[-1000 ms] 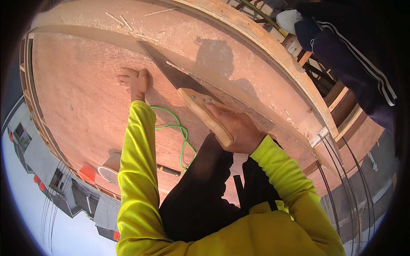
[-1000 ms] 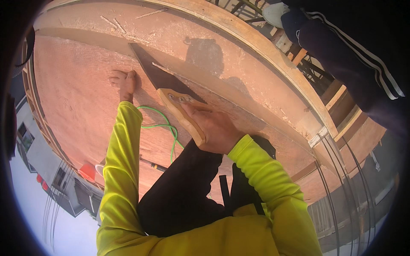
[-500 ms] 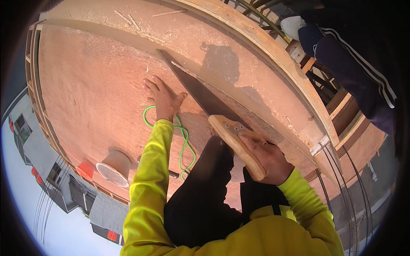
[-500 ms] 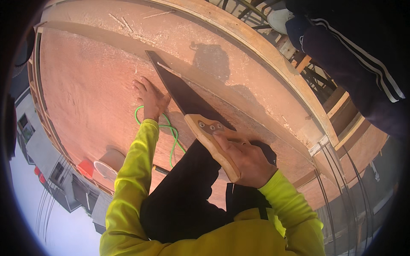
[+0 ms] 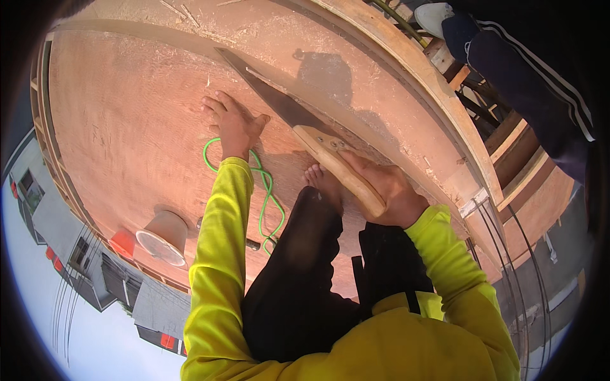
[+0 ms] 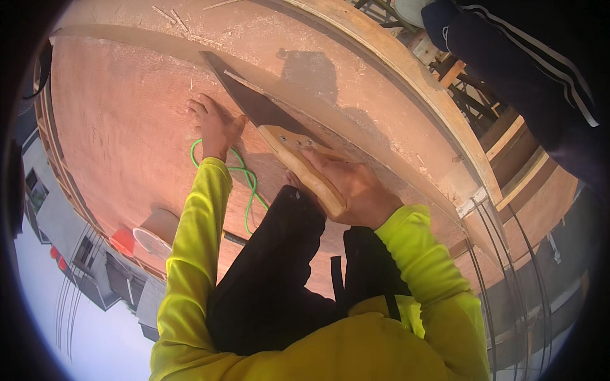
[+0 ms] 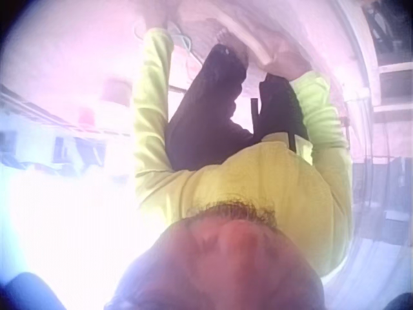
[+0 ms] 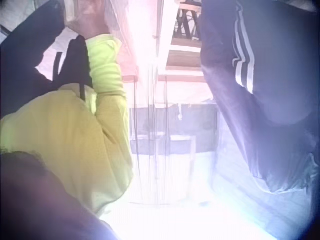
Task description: The person uses a hand saw to cut a large sheet of plywood on a wooden floor, then switches to an angle grinder to smooth the cut edge. The task involves manual sawing followed by power-tool grinding.
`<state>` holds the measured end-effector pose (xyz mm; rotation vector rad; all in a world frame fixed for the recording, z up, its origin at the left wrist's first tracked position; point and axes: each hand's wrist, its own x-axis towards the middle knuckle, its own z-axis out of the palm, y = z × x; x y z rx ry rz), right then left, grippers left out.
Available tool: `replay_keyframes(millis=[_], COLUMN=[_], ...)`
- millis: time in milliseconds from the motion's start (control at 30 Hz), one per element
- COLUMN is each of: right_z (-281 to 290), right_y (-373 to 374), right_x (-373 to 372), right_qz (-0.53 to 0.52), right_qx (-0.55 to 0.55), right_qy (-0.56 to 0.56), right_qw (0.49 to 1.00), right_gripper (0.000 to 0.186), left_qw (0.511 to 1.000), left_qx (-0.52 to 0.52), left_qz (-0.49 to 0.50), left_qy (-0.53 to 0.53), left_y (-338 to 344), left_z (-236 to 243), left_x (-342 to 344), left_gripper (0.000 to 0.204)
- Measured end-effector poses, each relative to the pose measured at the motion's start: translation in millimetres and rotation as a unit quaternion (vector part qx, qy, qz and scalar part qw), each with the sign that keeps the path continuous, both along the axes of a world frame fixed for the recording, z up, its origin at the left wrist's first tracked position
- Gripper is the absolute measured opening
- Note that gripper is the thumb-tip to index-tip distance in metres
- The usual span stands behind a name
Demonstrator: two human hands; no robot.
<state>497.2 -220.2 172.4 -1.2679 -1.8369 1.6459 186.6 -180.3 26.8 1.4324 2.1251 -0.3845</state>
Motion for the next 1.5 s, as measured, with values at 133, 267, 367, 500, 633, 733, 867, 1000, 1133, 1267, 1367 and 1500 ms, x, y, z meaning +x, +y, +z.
replay_keyframes(millis=[133, 267, 367, 500, 633, 733, 867, 1000, 1133, 1267, 1367, 1500], right_z=[7.8, 51.8, 15.2, 14.6, 65.5, 36.9, 35.7, 60.3, 18.2, 36.6, 51.8, 3.7], right_y=[-18.7, -61.5, -6.0, -23.3, -59.3, -28.7, -49.3, -64.1, -29.5, -63.7, -75.2, -19.9], right_x=[-14.9, 55.4, 13.2, 18.4, 76.5, 43.5, 50.9, 81.1, 44.1, 85.5, 84.3, 31.0], right_qz=[-0.005, 0.011, 0.012, -0.013, -0.016, 0.022, 0.003, -0.009, -0.014, -0.016, -0.001, 0.018], right_qx=[-0.03, -0.004, -0.056, -0.015, -0.091, -0.09, -0.046, -0.043, -0.082, 0.011, -0.079, -0.164], right_qy=[-0.035, -0.041, -0.052, -0.047, -0.021, -0.047, -0.035, -0.041, -0.044, -0.039, -0.034, -0.065], right_qw=[0.999, 0.999, 0.997, 0.999, 0.996, 0.995, 0.998, 0.998, 0.996, 0.999, 0.996, 0.984], right_gripper=[0.071, 0.067, 0.063, 0.063, 0.073, 0.075, 0.073, 0.068, 0.068, 0.073, 0.074, 0.073], left_qw=[0.999, 1.0, 1.0, 0.999, 0.996, 0.998, 0.999, 0.995, 0.995, 0.993, 0.99, 0.983], left_qx=[-0.033, 0.027, 0.008, 0.022, 0.072, 0.048, -0.002, 0.028, 0.045, 0.031, -0.002, 0.075], left_qz=[0.002, -0.008, 0.011, 0.014, -0.015, -0.014, -0.044, -0.082, -0.084, -0.093, -0.121, -0.15], left_qy=[0.015, 0.014, 0.011, 0.023, 0.043, 0.033, 0.014, 0.058, 0.026, 0.063, 0.073, 0.075], left_y=[-19.0, 4.5, 7.8, -6.7, -8.3, -14.0, -46.1, -42.4, -30.9, -16.7, -38.6, -40.3], left_z=[10.9, 6.1, 7.4, 4.1, -1.1, 0.3, 13.6, 2.1, -8.1, -0.7, -0.6, -40.4], left_x=[-5.2, -0.5, 1.4, 6.5, -0.8, 4.8, 49.6, 47.3, 58.9, 49.7, 46.1, 45.1], left_gripper=[0.135, 0.133, 0.132, 0.124, 0.121, 0.123, 0.13, 0.135, 0.136, 0.135, 0.134, 0.135])
